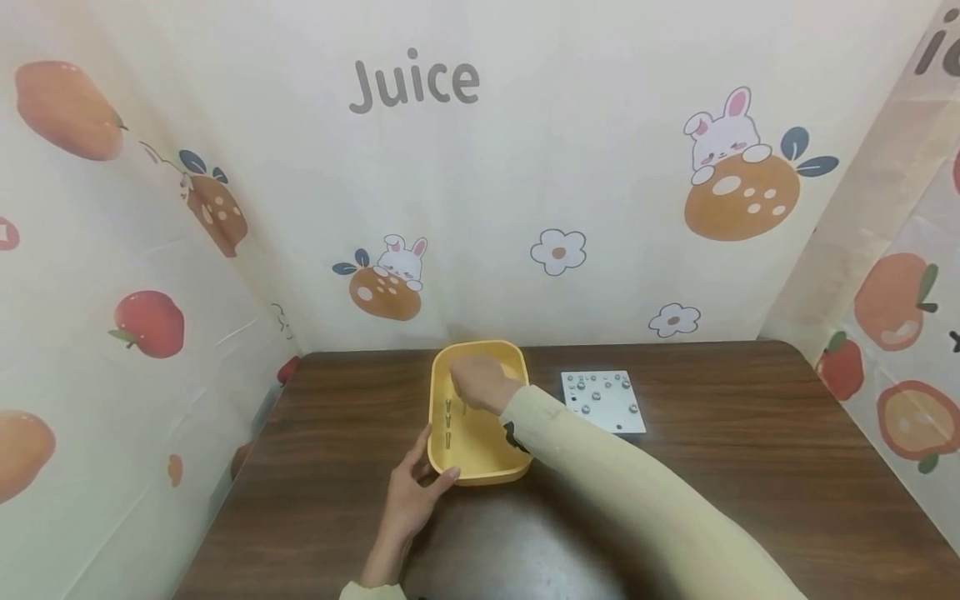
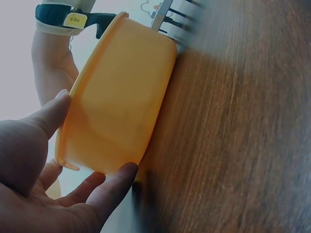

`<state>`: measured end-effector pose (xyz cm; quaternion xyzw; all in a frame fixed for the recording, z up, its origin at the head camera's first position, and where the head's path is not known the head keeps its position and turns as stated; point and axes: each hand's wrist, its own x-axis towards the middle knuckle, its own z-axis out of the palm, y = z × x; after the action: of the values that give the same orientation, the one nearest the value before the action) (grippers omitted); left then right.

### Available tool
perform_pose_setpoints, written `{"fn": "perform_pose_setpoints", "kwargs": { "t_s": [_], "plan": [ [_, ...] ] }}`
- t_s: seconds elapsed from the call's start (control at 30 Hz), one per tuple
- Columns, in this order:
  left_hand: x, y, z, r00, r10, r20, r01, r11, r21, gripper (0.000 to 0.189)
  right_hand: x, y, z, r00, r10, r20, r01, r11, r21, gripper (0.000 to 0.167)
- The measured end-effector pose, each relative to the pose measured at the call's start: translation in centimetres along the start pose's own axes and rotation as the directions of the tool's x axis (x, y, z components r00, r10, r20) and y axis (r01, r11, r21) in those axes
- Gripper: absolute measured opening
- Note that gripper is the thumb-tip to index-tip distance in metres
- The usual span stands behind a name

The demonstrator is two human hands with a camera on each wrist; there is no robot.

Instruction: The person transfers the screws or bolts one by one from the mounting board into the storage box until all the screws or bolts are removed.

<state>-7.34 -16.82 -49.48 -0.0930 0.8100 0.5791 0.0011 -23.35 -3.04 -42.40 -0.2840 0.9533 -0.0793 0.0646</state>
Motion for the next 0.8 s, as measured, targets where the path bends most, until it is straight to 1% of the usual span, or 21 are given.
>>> {"fn": "perform_pose_setpoints", "kwargs": {
  "t_s": [0.17, 0.3, 0.43, 0.67, 0.8],
  "plan": [
    [0.0, 0.1, 0.0, 1.0, 0.001, 0.002, -0.001, 1.0, -0.004, 0.087, 0.5, 0.0, 0.4, 1.0, 0.015, 0.019, -0.014, 1.0, -0.023, 0.032],
    [0.0, 0.1, 0.0, 1.0, -0.007, -0.001, 0.007, 1.0, 0.002, 0.087, 0.7, 0.2, 0.8, 0.999, 0.041, 0.025, -0.041, 0.999, 0.007, 0.03],
    [-0.1, -0.1, 0.0, 1.0, -0.012, -0.003, 0.012, 1.0, -0.002, 0.088, 0.8, 0.4, 1.2, 0.999, 0.052, 0.011, -0.052, 0.999, 0.017, 0.03],
    [0.0, -0.3, 0.0, 1.0, 0.007, 0.004, -0.007, 1.0, -0.022, 0.089, 1.1, 0.8, 1.9, 0.998, 0.056, 0.012, -0.056, 0.998, 0.014, 0.03],
    [0.1, -0.2, 0.0, 1.0, 0.014, 0.006, -0.014, 1.0, -0.023, 0.089, 1.4, 0.9, 2.2, 0.998, 0.055, 0.007, -0.055, 0.998, 0.012, 0.034]
  ]
}}
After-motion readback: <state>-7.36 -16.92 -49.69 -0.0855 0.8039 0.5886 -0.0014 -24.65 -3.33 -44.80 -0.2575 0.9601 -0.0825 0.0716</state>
